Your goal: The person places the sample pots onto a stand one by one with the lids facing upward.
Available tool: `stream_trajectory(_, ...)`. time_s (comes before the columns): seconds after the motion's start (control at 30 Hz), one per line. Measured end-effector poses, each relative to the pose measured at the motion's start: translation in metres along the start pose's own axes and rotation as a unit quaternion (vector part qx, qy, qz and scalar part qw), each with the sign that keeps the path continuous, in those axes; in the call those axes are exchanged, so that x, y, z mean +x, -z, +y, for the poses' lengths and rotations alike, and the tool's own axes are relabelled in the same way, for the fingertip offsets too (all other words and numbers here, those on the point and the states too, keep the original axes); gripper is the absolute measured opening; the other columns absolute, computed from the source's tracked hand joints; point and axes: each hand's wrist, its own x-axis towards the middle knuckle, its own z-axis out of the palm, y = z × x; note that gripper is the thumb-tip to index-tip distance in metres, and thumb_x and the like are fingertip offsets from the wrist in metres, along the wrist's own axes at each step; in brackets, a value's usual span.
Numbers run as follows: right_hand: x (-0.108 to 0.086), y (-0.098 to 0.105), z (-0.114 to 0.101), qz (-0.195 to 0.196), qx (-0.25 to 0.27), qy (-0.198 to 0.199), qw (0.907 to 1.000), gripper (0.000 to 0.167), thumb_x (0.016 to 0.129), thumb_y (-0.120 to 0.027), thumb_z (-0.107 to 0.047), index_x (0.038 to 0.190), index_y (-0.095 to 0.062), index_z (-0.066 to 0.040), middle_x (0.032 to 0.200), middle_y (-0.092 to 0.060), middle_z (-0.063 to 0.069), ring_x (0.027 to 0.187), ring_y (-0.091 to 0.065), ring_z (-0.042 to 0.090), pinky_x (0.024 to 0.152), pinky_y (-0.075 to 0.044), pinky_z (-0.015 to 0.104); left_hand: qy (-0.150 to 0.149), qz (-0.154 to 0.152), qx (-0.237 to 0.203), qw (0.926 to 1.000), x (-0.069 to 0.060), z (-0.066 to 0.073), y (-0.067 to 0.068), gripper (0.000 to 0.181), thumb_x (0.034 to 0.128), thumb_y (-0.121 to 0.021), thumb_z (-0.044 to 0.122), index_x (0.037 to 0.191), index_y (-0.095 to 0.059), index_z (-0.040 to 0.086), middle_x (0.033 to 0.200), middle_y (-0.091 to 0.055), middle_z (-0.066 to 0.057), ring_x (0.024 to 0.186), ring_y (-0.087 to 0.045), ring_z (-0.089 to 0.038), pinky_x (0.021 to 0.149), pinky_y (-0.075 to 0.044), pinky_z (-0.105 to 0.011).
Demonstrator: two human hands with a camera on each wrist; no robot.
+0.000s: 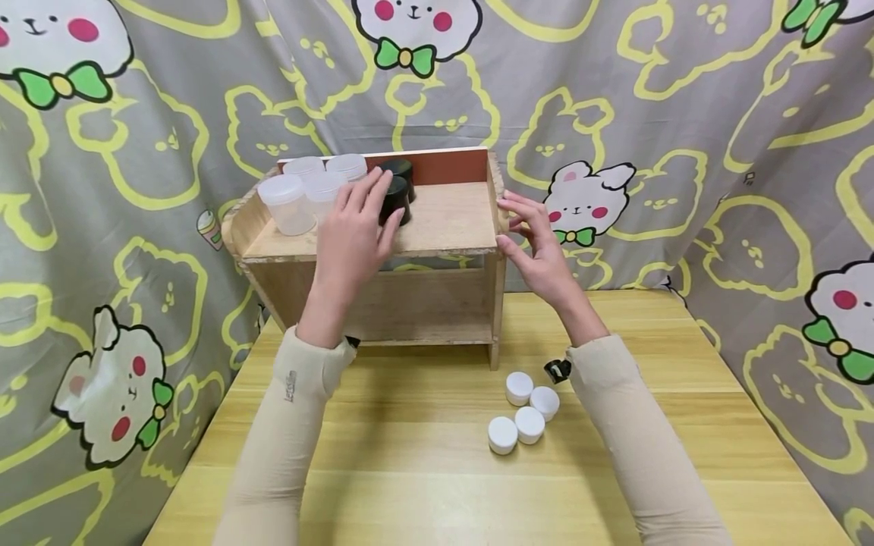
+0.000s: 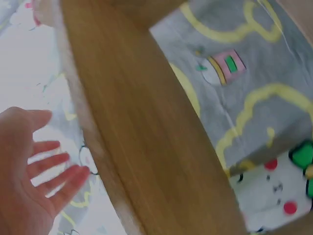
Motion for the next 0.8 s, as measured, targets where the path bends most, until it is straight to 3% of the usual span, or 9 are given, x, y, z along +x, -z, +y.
stream_trajectory(0.07,0.0,0.0,0.0,0.0,0.001,0.0,1.0,0.047,0.098,-0.059,0.008,0.143,-0.046,0.008,0.159,-0.033,0.022,0.113,-0.046,0.025,0.107,-0.041,0.035,-0.032,0.043,-0.035,0.9979,-0.011,0.009,-0.002,0.046,0.1041,-0.062,0.025,0.144,-0.059,0.003,0.143,-0.062,-0.017,0.126,-0.059,-0.037,0.102,-0.054,-0.049)
stream_trajectory(0.17,0.001,0.0,0.0,0.0,0.001,0.004,1.0,0.047,0.098,-0.059,0.008,0.143,-0.047,0.008,0.159,-0.034,0.023,0.113,-0.046,0.022,0.108,-0.041,0.042,-0.096,0.103,-0.078,0.987,-0.031,0.027,-0.013,0.04,0.0966,-0.07,0.015,0.133,-0.065,0.0,0.13,-0.069,-0.017,0.112,-0.066,-0.033,0.091,-0.059,-0.042)
stream_trajectory(0.27,0.0,-0.001,0.0,0.001,0.0,0.004,1.0,0.046,0.099,-0.059,0.008,0.143,-0.047,0.008,0.159,-0.034,0.023,0.113,-0.046,0.02,0.108,-0.041,0.042,-0.151,0.118,-0.111,0.9752,-0.056,0.048,-0.027,0.039,0.0914,-0.073,0.014,0.127,-0.067,0.0,0.123,-0.071,-0.016,0.105,-0.069,-0.03,0.087,-0.06,-0.037)
stream_trajectory(0.33,0.0,0.0,0.0,0.001,0.0,0.005,1.0,0.046,0.098,-0.059,0.008,0.143,-0.047,0.008,0.159,-0.034,0.023,0.113,-0.046,0.02,0.107,-0.041,0.038,-0.173,0.101,-0.129,0.9713,-0.074,0.062,-0.037,0.041,0.0914,-0.073,0.018,0.128,-0.066,0.001,0.122,-0.072,-0.014,0.104,-0.07,-0.028,0.09,-0.059,-0.035)
stream_trajectory(0.43,0.0,0.0,0.001,-0.002,0.001,0.009,1.0,0.046,0.098,-0.059,0.008,0.143,-0.047,0.008,0.159,-0.034,0.024,0.114,-0.046,0.025,0.106,-0.041,0.034,-0.172,0.029,-0.165,0.9707,-0.102,0.078,-0.051,0.051,0.092,-0.074,0.029,0.136,-0.063,0.005,0.128,-0.07,-0.01,0.112,-0.068,-0.025,0.1,-0.056,-0.033)
stream_trajectory(0.53,0.0,0.0,0.001,0.001,-0.001,0.013,0.9999,0.047,0.098,-0.059,0.008,0.143,-0.047,0.008,0.158,-0.034,0.024,0.114,-0.046,0.029,0.105,-0.041,0.032,-0.154,-0.086,-0.193,0.9652,-0.129,0.091,-0.065,0.068,0.0917,-0.076,0.041,0.148,-0.054,0.01,0.139,-0.065,-0.007,0.123,-0.063,-0.022,0.108,-0.051,-0.036)
stream_trajectory(0.6,-0.001,0.0,0.001,0.004,-0.003,0.015,0.9999,0.046,0.098,-0.059,0.009,0.143,-0.047,0.009,0.158,-0.035,0.025,0.113,-0.047,0.029,0.105,-0.042,0.032,-0.137,-0.172,-0.208,0.9532,-0.143,0.099,-0.075,0.078,0.0911,-0.075,0.049,0.155,-0.046,0.015,0.147,-0.059,-0.004,0.13,-0.059,-0.021,0.11,-0.05,-0.039)
stream_trajectory(0.67,-0.001,0.001,0.001,0.004,-0.004,0.013,0.9999,0.046,0.098,-0.059,0.009,0.143,-0.048,0.009,0.158,-0.035,0.024,0.113,-0.047,0.026,0.105,-0.042,0.031,-0.122,-0.251,-0.215,0.9358,-0.155,0.107,-0.084,0.085,0.0902,-0.074,0.055,0.159,-0.04,0.019,0.152,-0.054,-0.002,0.135,-0.056,-0.022,0.11,-0.05,-0.042)
stream_trajectory(0.8,-0.001,0.002,-0.001,-0.001,-0.007,0.011,0.9999,0.047,0.098,-0.059,0.009,0.143,-0.047,0.008,0.159,-0.034,0.024,0.112,-0.046,0.02,0.105,-0.041,0.032,-0.109,-0.365,-0.198,0.9034,-0.173,0.121,-0.096,0.093,0.0861,-0.071,0.068,0.161,-0.037,0.025,0.155,-0.052,-0.002,0.137,-0.054,-0.023,0.105,-0.053,-0.042)
